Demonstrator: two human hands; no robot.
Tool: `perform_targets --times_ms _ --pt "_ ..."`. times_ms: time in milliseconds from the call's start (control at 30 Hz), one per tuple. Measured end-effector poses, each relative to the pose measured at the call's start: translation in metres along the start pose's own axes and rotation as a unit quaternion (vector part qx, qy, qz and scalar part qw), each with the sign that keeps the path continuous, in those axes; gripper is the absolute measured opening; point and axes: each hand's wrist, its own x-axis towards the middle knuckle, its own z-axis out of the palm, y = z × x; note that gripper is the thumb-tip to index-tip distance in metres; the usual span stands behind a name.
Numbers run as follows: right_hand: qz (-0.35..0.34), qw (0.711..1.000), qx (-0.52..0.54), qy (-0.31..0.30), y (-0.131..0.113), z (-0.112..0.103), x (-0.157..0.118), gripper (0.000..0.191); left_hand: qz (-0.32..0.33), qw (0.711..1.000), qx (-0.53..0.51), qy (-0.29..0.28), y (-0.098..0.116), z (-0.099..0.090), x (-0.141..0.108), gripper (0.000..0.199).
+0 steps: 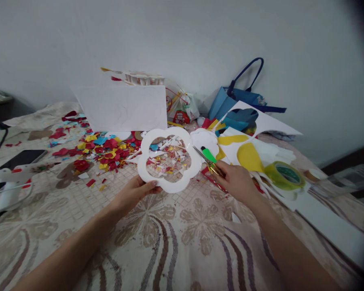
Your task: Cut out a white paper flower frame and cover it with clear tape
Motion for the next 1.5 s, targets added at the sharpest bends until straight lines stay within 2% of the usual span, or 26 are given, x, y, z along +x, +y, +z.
perform_targets --times_ms 300,967,1200,1400,1500 --pt "-0.018 0.998 0.055 -0.012 -0.002 -0.005 0.0 0.029 -0.007 1.0 -0.009 -0.003 -0.001 -0.004 0.002 0.024" --pt "-0.013 0.999 0.038 -0.036 -0.004 -0.004 0.0 0.028 -0.024 1.0 0.008 -0.008 -0.003 -0.006 0.004 0.03" --pt "-0.004 0.999 0.032 -0.007 0.0 0.002 0.001 0.034 -0.031 0.999 -0.004 -0.008 0.002 -0.003 0.002 0.03" --pt "0.035 0.989 0.142 0.027 0.007 0.009 0.002 0.035 -0.037 0.999 0.009 -0.022 0.001 -0.008 0.002 0.028" --pt "0.061 0.981 0.18 0.037 0.008 0.012 0.003 0.036 -0.069 0.998 0.004 -0.003 0.003 -0.015 -0.009 0.029"
